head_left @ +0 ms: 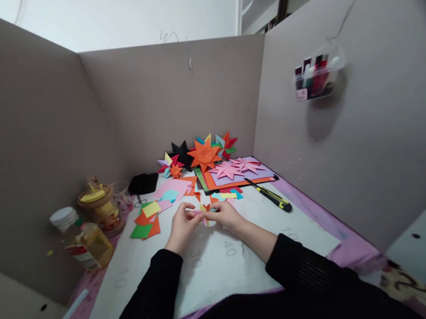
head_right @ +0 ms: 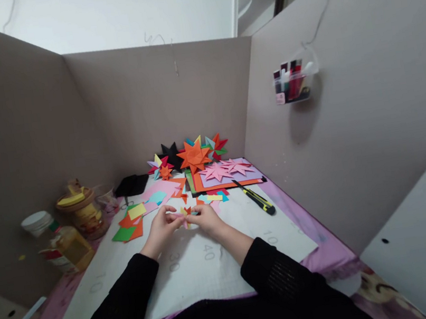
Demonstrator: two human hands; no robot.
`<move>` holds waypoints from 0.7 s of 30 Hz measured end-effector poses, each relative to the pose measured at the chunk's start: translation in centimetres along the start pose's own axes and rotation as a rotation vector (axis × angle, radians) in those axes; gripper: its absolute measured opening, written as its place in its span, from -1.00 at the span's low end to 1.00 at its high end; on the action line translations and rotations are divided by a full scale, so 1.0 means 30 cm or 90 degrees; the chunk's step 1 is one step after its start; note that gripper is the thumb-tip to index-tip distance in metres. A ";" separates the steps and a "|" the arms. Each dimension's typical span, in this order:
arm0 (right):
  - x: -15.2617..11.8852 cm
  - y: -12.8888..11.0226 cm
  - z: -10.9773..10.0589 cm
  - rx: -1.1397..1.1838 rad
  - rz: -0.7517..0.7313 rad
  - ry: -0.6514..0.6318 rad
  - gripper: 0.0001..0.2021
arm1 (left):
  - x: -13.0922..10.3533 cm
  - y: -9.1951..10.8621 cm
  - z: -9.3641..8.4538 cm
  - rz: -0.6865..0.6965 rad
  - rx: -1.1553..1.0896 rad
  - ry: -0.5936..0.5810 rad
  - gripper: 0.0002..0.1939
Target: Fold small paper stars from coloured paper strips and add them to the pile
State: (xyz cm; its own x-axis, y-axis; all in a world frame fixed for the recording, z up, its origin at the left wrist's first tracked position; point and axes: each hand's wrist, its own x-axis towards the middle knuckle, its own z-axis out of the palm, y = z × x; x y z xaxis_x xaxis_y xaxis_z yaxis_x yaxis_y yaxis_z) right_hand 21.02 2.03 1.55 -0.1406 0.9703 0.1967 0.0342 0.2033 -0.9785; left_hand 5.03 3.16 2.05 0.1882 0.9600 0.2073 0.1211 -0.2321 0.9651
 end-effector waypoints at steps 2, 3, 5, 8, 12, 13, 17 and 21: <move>-0.001 -0.006 0.004 -0.016 -0.008 0.018 -0.89 | -0.001 0.006 0.002 -0.020 -0.011 -0.004 -0.60; -0.001 -0.008 0.005 -0.030 -0.010 0.033 -0.90 | -0.001 0.010 0.004 -0.030 -0.020 -0.009 -0.60; 0.004 -0.009 0.001 -0.050 -0.010 0.061 -0.88 | -0.003 0.012 0.007 -0.043 -0.038 -0.023 -0.57; 0.023 -0.005 -0.029 -0.031 -0.007 0.116 -0.88 | -0.009 -0.001 0.006 -0.048 -0.021 -0.069 -0.51; 0.055 -0.004 -0.108 -0.002 0.044 0.267 -0.85 | 0.000 -0.031 -0.025 -0.027 0.075 -0.089 -0.62; 0.060 -0.006 -0.126 0.011 0.051 0.297 -0.85 | 0.011 -0.036 -0.037 -0.018 0.097 -0.079 -0.65; 0.071 -0.020 -0.175 0.071 0.046 0.358 -0.83 | 0.107 -0.034 -0.073 0.027 0.245 -0.021 -0.83; 0.078 -0.044 -0.210 0.119 0.041 0.405 -0.85 | 0.269 -0.040 -0.048 0.033 0.342 0.056 -0.91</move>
State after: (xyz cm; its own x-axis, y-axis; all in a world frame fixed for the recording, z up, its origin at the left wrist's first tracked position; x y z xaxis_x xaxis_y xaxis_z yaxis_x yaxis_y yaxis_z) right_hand 26.87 4.84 3.68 0.4691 0.8796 0.0791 -0.1580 0.1717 -0.9724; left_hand 5.01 11.42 2.80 0.1279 0.9495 0.2865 0.5986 -0.3042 0.7410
